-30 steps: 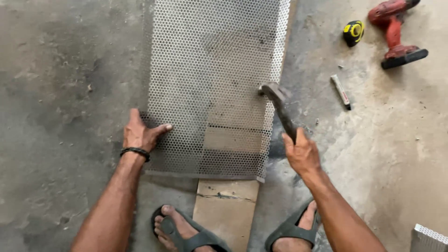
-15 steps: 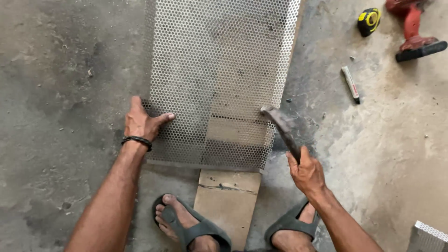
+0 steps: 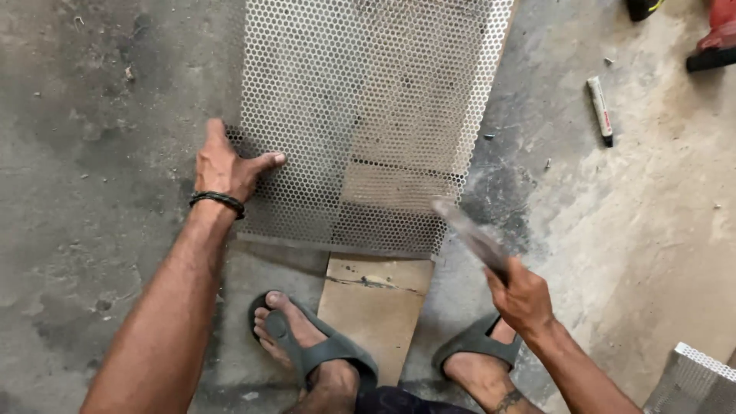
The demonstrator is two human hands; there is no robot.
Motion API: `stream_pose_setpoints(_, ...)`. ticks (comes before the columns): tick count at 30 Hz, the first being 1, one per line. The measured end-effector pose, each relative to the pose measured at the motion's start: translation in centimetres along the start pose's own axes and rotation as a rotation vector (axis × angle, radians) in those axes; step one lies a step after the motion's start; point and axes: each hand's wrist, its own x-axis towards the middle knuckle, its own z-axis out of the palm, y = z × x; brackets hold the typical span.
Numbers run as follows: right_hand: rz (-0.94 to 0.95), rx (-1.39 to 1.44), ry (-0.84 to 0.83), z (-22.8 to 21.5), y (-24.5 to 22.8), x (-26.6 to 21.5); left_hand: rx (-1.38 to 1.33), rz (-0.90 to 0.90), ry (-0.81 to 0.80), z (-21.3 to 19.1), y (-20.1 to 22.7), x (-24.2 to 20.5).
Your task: Hammering a perforated metal sheet against a wooden board to flatten or shape it
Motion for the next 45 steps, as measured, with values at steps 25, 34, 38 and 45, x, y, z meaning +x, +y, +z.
stream_pose_setpoints(25,-0.327,-0.16,-0.246,-2.3,1.1,-2.3,-0.022,0.136,0.033,0.5,-2.6,1.2)
stream_pose_setpoints(34,-0.207,0.001,-0.148,-2.9,-0.9,0.7,-0.039,0.116,0.022,0.3,-1.9,0.9)
stream_pose_setpoints(38,-0.337,0.024,-0.176,-2.7,-0.7,0.0,-0.052,0.12,0.018,0.6,-2.4,0.8)
stream_pose_setpoints(45,-0.456,0.075,-0.196,-4.0,-3.8,0.4,-0.033,0.14,0.054,0.8,-2.4,1.4)
